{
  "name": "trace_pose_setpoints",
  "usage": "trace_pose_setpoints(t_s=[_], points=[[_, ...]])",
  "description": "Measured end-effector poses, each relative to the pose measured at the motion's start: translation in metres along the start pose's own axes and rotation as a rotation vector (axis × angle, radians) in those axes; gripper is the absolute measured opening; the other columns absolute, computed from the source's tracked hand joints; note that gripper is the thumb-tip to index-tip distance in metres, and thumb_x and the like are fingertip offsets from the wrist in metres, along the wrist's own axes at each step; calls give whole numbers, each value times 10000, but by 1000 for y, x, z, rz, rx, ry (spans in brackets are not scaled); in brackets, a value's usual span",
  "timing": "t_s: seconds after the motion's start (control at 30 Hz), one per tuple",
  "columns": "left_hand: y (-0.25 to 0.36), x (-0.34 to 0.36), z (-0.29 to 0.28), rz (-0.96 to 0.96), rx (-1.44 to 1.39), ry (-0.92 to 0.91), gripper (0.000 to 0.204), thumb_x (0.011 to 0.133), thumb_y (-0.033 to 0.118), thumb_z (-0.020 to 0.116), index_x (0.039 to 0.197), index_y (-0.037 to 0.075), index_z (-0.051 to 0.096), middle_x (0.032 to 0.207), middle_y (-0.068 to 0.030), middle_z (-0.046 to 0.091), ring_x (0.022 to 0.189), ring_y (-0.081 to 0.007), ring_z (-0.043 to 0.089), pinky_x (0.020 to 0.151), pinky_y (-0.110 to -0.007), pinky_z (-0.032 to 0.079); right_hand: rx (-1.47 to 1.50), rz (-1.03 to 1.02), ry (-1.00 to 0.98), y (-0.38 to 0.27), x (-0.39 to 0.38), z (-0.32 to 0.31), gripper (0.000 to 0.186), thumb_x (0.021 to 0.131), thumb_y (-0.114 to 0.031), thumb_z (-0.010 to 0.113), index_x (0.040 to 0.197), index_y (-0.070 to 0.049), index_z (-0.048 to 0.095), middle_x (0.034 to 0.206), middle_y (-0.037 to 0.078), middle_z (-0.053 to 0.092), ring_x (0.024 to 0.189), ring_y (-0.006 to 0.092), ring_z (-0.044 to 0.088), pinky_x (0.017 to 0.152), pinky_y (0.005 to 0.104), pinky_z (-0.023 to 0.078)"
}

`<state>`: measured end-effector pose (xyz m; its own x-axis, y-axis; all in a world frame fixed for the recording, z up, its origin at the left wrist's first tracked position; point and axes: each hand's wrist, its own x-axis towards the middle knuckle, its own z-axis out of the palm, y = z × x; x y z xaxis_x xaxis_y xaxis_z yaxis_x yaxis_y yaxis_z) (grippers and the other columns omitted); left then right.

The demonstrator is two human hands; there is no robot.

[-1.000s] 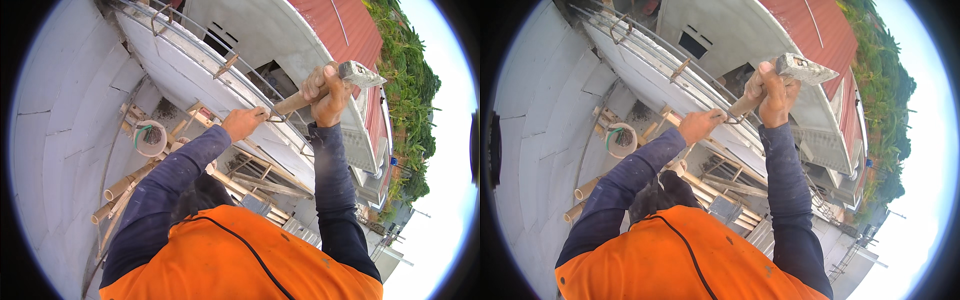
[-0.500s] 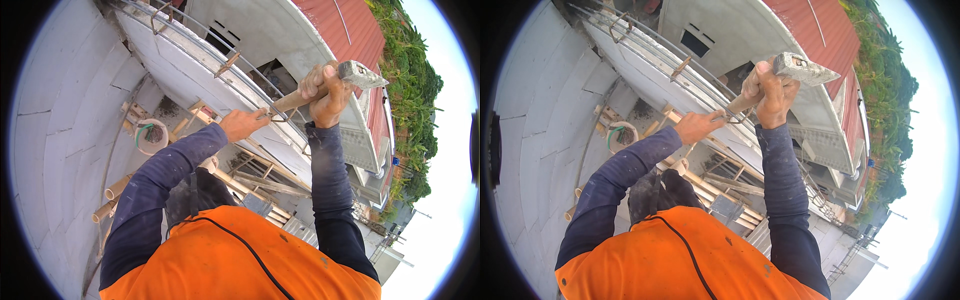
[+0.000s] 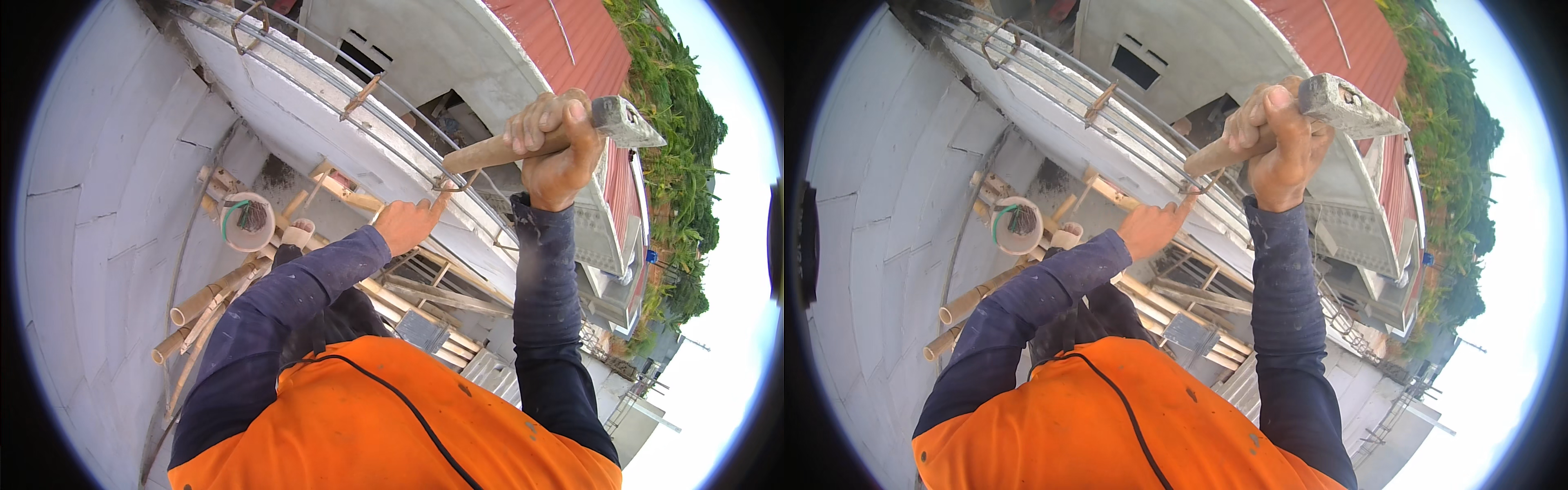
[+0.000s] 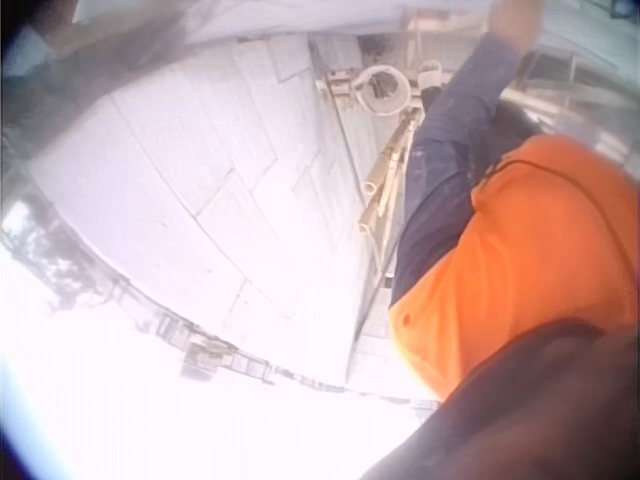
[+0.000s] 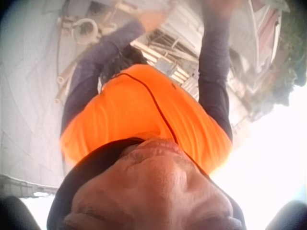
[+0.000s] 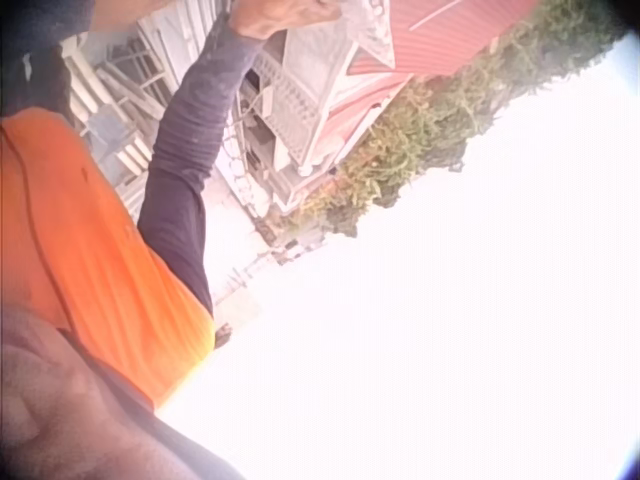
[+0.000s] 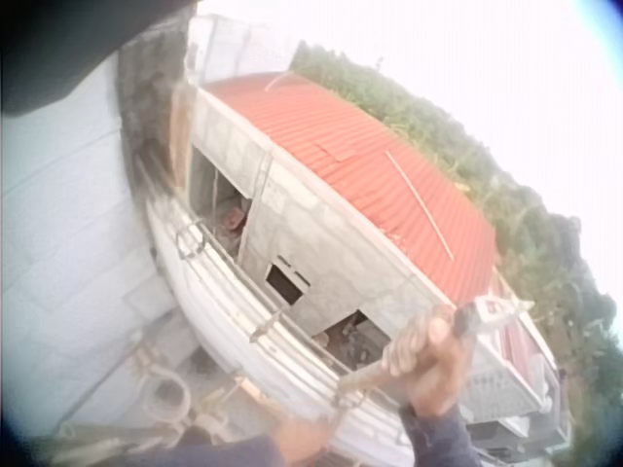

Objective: The person secures metal reinforcement bars to a concrete structure using thin wire, twisting the wire by hand and then tightening it with a hammer-like tool.

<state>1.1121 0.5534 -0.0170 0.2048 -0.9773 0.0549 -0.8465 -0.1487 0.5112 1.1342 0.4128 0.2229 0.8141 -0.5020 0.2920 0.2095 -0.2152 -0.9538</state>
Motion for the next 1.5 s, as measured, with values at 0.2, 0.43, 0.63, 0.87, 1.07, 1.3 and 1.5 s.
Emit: trace_pose_setpoints(t_s=[0.2, 0.43, 0.63, 0.87, 1.07, 1.3, 1.5], points=[[2, 10, 1, -34, 114, -49, 834, 921, 150, 619, 1646, -26, 247, 749, -86, 717, 605, -250, 727, 516, -380, 573, -13, 13, -21, 4, -1, -1, 331, 984, -358, 558, 773, -107, 514, 569, 41, 477, 490, 168, 465, 544, 365, 458], [6, 10, -4, -73, 95, -98, 820, 913, 142, 622, 1643, -7, 281, 695, -80, 721, 609, -241, 731, 512, -369, 551, 54, -29, -36, 3, -1, 5, 335, 980, -324, 598, 746, -100, 512, 559, 44, 473, 456, 165, 449, 512, 348, 441], [6, 12, 1, -65, 144, -119, 843, 910, 144, 628, 1650, -12, 256, 634, -40, 694, 551, -228, 707, 485, -363, 532, 63, 18, -7, 7, 9, 14, 330, 967, -265, 648, 710, -92, 532, 559, 43, 495, 447, 158, 467, 477, 344, 434], [7, 14, -2, -28, 166, -116, 846, 910, 154, 637, 1639, -43, 256, 618, -33, 688, 527, -218, 693, 459, -352, 508, 74, 99, 110, 23, 3, 1, 343, 941, -258, 676, 691, -82, 520, 533, 48, 491, 430, 149, 471, 443, 335, 438], [2, 10, 0, -9, 144, -147, 842, 920, 158, 633, 1639, -46, 246, 637, -40, 697, 531, -224, 695, 455, -359, 504, 110, -24, 81, 9, -2, 17, 303, 940, -234, 655, 718, -73, 525, 535, 55, 493, 424, 151, 455, 445, 334, 436], [4, 19, -5, -21, 128, -176, 849, 921, 156, 634, 1642, -46, 234, 640, -42, 697, 536, -234, 697, 468, -375, 527, 127, -31, 105, 0, 1, 17, 308, 945, -225, 655, 713, -82, 513, 535, 46, 476, 419, 146, 436, 444, 337, 430], [7, 21, -7, -4, 168, -222, 872, 916, 158, 640, 1642, -63, 210, 640, -32, 697, 535, -219, 695, 462, -362, 519, -20, 63, 110, 17, -11, 8, 339, 954, -300, 646, 734, -100, 484, 556, 37, 475, 445, 150, 433, 484, 349, 439]])
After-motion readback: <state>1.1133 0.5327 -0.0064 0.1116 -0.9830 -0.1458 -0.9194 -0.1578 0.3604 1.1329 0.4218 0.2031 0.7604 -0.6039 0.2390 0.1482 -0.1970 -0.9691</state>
